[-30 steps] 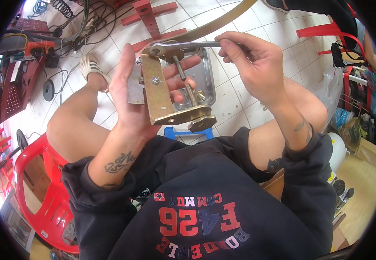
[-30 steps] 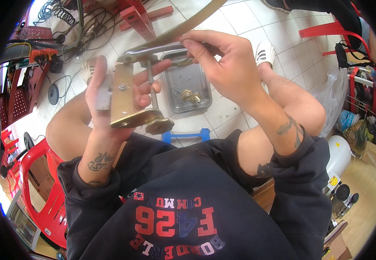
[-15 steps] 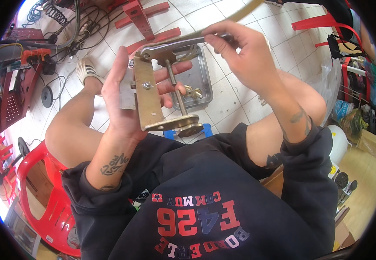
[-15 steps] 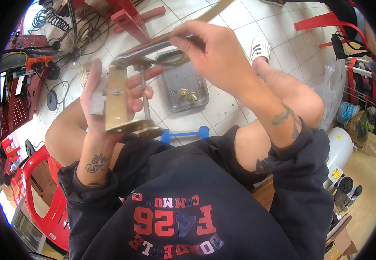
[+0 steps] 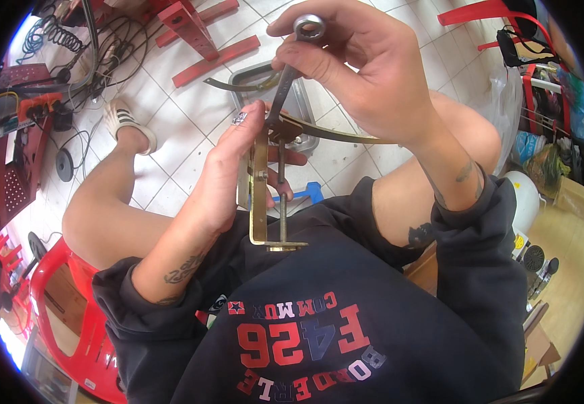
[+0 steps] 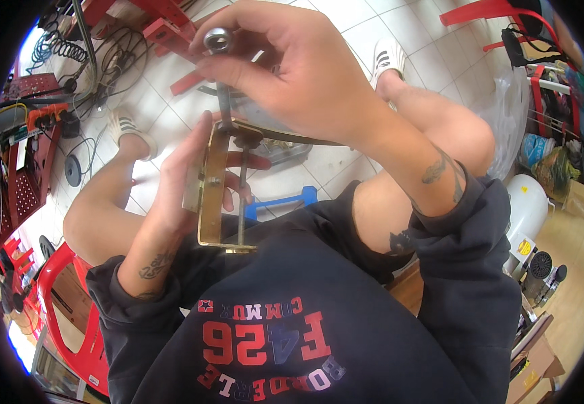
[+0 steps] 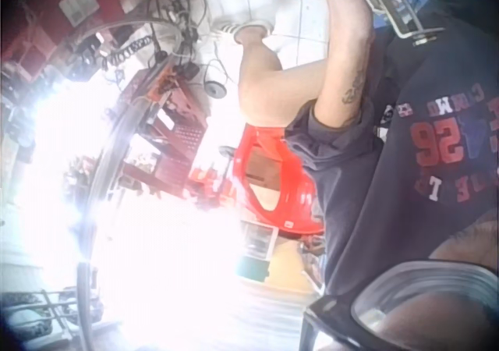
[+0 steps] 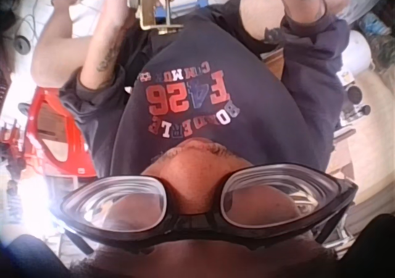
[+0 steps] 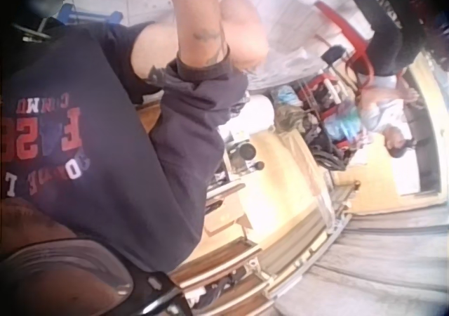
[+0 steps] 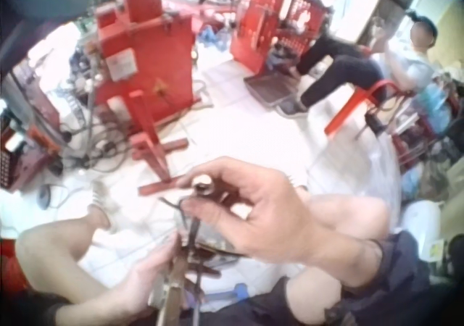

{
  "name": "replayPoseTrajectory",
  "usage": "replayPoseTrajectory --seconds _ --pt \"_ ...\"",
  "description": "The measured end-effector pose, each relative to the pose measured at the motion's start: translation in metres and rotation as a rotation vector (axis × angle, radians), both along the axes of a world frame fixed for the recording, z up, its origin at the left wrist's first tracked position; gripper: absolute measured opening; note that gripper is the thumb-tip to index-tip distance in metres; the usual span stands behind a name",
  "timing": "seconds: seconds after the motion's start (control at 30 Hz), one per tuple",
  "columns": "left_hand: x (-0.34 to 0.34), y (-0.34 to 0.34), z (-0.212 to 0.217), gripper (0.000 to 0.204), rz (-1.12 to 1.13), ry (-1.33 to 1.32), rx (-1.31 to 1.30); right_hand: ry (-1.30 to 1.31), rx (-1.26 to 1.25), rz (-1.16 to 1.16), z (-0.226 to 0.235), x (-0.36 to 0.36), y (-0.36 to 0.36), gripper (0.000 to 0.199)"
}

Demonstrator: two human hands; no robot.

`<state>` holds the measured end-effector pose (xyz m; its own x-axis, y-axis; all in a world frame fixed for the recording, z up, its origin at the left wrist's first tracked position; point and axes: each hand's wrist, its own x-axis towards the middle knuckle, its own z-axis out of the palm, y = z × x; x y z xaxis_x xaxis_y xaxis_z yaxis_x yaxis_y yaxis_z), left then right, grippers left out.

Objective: The person sits on a chair and assembles a metal mechanical component using a wrench. They tighten bolts on a brass-colored bracket and attach a curved metal piece, manipulating the parts with both hands while seated.

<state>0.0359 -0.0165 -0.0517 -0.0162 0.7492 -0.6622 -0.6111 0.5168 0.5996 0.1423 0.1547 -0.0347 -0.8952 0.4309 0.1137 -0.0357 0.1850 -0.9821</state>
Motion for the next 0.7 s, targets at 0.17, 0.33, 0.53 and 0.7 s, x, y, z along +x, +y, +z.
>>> replayPoseTrajectory --seconds 0.17,0.33,0.53,0.7 --pt "-0.004 0.004 0.003 0.066 0.065 0.035 0.035 0.201 0.179 -0.226 0.005 0.001 0.009 0.017" --pt "-0.015 0.003 0.002 0.07 0.18 -0.05 0.098 0.227 0.082 -0.415 0.016 0.006 0.026 0.013" --pt "-0.026 0.005 0.004 0.07 0.373 -0.173 0.222 0.231 -0.562 -0.179 -0.011 0.015 0.03 0.021" --pt "-0.027 0.004 0.002 0.07 0.263 0.116 0.105 -0.098 -0.402 0.09 -0.013 0.007 0.0 0.023"
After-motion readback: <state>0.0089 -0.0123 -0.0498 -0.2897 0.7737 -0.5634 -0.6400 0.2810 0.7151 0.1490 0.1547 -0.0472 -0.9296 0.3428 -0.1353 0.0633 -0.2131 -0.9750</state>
